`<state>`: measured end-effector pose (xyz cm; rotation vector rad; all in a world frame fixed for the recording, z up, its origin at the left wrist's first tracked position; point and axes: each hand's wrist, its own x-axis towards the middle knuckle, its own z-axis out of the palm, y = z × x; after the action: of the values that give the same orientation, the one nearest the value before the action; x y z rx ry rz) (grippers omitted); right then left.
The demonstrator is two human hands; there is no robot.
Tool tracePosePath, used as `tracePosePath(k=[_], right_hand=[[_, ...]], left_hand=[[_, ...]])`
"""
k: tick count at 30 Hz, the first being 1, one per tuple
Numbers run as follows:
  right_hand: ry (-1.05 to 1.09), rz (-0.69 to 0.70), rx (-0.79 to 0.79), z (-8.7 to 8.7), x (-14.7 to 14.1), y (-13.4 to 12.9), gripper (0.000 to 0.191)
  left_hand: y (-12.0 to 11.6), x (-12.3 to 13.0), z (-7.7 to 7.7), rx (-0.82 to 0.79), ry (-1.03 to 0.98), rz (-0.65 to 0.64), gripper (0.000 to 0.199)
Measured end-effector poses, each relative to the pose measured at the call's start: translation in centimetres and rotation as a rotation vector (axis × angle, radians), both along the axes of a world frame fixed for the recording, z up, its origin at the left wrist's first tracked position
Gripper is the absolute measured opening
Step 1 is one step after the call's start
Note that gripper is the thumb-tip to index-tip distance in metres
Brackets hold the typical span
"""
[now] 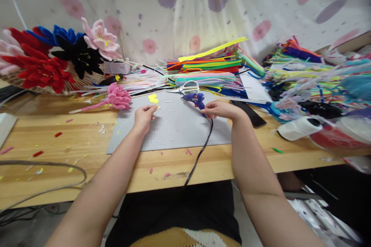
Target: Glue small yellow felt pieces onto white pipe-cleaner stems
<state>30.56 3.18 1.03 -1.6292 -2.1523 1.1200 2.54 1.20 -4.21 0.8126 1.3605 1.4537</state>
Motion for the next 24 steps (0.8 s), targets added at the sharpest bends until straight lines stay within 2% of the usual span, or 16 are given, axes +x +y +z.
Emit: tracePosePath(k=[2, 4, 7, 12, 14, 17, 20, 24], right_hand=[[-0.164, -0.185, 0.184, -0.9, 0.9, 0.7, 0.039], [-0.157, -0.273, 0.301, -2.1, 0.5, 1.4, 0.041], [0.005, -0.254, 0.313, -3.6, -1.6, 2.0, 0.044], [0.192, -0.480, 0.292, -4.6, -4.1, 1.5, 0.045], [0.356, -0.426, 0.222, -4.3, -4.5, 0.8, 0.044], [0.522, -0.231, 0.107, -3.7, -5.2, -0.6, 0.041], [0.500, -0.093, 0.064, -3.5, -6.1, -1.6, 0.039], [0.453, -0.048, 0.081, -3.8, -6.7, -1.6, 0.039]], left_hand=[[0.1, 0.1, 0.0, -0.006, 0.018, 0.002, 0.016], [0.1, 0.2, -0.1, -0.014, 0.041, -0.003, 0.016], [0.0, 0.2, -0.2, -0.016, 0.067, -0.029, 0.017], [-0.1, 0.2, -0.3, -0.034, 0.082, -0.052, 0.017], [-0.2, 0.2, -0.1, -0.038, 0.088, -0.055, 0.017], [-0.2, 0.3, 0.0, -0.037, 0.090, -0.054, 0.016], [-0.2, 0.3, 0.0, -0.044, 0.087, -0.052, 0.016], [-0.1, 0.2, -0.1, -0.043, 0.087, -0.060, 0.015]])
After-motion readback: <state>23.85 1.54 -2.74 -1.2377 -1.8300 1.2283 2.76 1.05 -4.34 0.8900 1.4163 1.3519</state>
